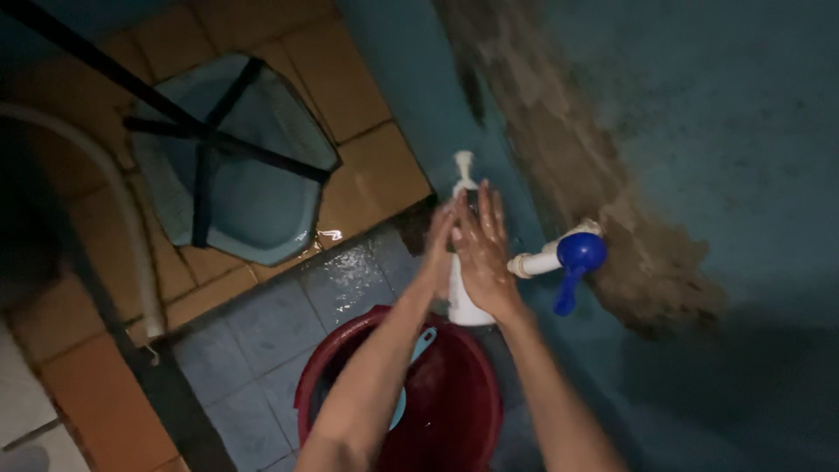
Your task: The person washes a pink plastic stool by pouring water from a blue scoop and scrubbing it with a green sponge. They then clean a white pump bottle and a green bottle using the same sponge and water from a red basin.
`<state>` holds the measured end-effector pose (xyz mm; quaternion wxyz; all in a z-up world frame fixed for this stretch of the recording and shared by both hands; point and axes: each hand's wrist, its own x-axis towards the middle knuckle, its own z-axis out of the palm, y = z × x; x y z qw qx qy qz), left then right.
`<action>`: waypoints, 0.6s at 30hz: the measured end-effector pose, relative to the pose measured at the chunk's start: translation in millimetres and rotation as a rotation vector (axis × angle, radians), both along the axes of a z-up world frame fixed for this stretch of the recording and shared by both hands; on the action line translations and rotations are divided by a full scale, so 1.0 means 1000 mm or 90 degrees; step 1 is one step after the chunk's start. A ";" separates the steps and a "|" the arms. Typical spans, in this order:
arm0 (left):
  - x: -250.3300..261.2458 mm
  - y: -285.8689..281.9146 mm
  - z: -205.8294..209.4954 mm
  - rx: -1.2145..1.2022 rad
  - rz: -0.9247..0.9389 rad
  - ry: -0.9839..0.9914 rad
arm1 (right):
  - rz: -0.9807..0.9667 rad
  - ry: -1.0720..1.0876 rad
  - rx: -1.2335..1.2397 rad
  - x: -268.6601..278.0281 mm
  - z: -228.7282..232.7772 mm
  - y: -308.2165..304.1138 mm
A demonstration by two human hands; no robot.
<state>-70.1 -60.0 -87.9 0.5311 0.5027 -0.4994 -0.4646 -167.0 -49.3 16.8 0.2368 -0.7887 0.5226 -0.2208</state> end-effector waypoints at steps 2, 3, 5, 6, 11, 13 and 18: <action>0.011 -0.012 0.014 0.377 -0.011 0.336 | 0.016 -0.025 0.013 -0.002 0.000 0.008; 0.020 -0.014 0.025 0.389 0.000 0.347 | 0.023 -0.026 0.029 -0.002 0.004 0.034; 0.035 -0.018 0.043 0.411 0.023 0.371 | 0.013 -0.032 0.068 -0.002 0.009 0.071; 0.036 -0.018 0.047 0.365 0.009 0.425 | -0.005 -0.038 0.089 -0.003 0.009 0.082; 0.016 -0.007 0.023 0.228 -0.135 0.815 | -0.091 -0.433 0.320 -0.011 -0.012 0.006; 0.020 -0.012 0.024 0.272 -0.118 0.818 | -0.122 -0.557 0.435 -0.009 -0.002 -0.013; 0.021 -0.014 0.044 0.378 0.025 0.270 | -0.242 -0.546 0.520 -0.005 0.015 -0.008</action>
